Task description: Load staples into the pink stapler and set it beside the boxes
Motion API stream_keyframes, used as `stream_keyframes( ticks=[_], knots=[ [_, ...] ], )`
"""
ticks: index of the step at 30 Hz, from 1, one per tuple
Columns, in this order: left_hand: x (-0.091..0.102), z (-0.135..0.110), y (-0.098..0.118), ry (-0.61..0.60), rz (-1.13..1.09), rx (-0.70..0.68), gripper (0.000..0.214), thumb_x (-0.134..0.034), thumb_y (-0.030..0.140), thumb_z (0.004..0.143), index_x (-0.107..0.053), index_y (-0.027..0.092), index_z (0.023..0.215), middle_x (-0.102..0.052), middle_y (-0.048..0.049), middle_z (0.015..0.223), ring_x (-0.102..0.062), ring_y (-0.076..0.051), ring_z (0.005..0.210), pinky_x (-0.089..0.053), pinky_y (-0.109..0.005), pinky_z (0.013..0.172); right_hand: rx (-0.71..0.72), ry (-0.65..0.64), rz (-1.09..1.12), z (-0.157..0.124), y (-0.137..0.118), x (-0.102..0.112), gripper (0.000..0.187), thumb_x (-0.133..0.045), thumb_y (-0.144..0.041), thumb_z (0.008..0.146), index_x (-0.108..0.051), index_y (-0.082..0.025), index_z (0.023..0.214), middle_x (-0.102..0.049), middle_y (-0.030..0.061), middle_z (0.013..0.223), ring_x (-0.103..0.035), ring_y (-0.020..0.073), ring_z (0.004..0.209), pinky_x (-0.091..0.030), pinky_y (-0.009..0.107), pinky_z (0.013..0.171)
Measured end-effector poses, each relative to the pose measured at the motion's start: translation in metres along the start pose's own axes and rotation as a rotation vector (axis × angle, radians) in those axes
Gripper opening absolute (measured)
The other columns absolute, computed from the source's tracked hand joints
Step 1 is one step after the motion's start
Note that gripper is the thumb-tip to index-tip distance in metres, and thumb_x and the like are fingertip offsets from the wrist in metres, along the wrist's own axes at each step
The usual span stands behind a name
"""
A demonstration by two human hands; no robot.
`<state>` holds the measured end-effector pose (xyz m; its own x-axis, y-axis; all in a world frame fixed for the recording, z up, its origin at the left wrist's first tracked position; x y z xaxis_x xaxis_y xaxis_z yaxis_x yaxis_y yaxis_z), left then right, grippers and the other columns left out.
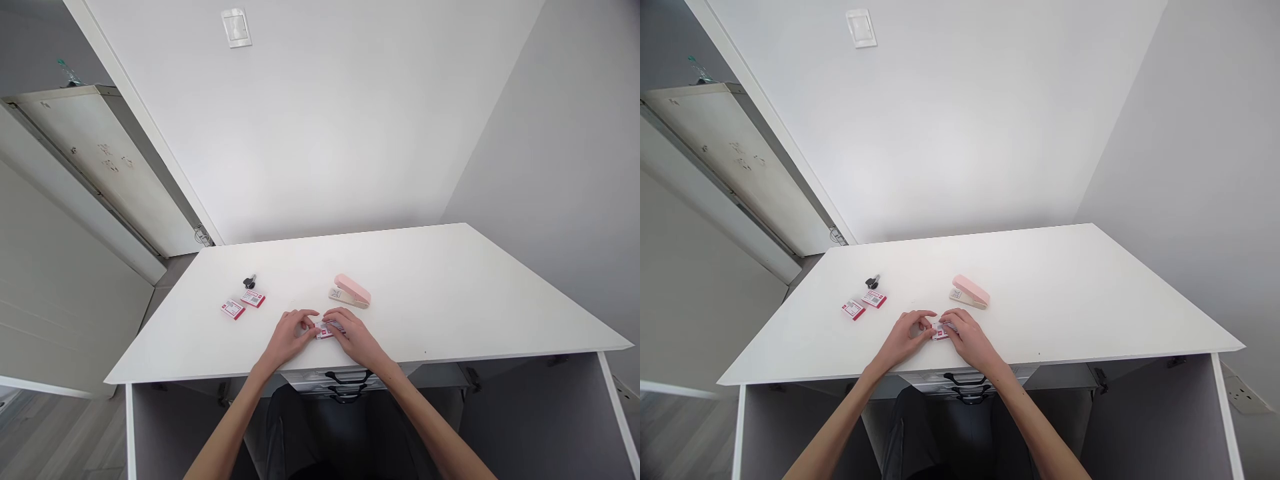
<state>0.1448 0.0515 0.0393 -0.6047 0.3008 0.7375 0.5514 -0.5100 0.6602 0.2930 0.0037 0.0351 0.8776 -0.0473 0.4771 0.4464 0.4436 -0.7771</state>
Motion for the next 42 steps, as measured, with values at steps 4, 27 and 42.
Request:
stream_keyframes(
  ticks=[4,27,42],
  knots=[
    [-0.001,0.000,0.004,-0.011,0.014,-0.016,0.035,-0.064,0.049,0.095,-0.064,0.029,0.124,-0.075,0.0004,0.092,-0.067,-0.022,0.094,-0.043,-0.040,0.098,-0.033,0.063,-0.072,0.000,0.008,0.004,0.022,-0.050,-0.023,0.102,-0.065,-0.026,0.118,-0.069,0.0089,0.124,-0.062,0.0265,0.120,-0.049,0.047,0.105],
    [0.000,-0.001,0.003,-0.010,0.043,-0.013,0.048,-0.074,0.051,0.087,-0.062,0.027,0.127,-0.072,0.0006,0.091,-0.063,-0.021,0.087,-0.045,-0.041,0.093,-0.208,0.281,-0.127,-0.010,0.033,0.025,0.040,-0.043,-0.006,0.085,-0.066,-0.023,0.113,-0.069,0.0100,0.116,-0.063,0.0281,0.110,-0.054,0.045,0.091],
    [-0.001,-0.001,0.000,0.007,0.073,-0.016,0.049,-0.071,0.051,0.088,-0.062,0.028,0.129,-0.069,0.0007,0.087,-0.063,-0.021,0.085,-0.046,-0.039,0.091,-0.154,0.203,-0.237,-0.006,0.028,0.017,0.029,-0.051,-0.008,0.087,-0.067,-0.023,0.104,-0.073,0.0070,0.103,-0.064,0.0279,0.102,-0.048,0.044,0.092]
  ],
)
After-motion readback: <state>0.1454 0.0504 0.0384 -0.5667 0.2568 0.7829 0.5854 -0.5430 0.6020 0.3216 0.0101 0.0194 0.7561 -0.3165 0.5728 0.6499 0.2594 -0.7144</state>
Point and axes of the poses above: each hand's wrist, its own z-axis towards the middle knuckle, its own x-axis out of the back of the hand, y = z × x, the point moved 9 cm from there along z, towards the middle knuckle
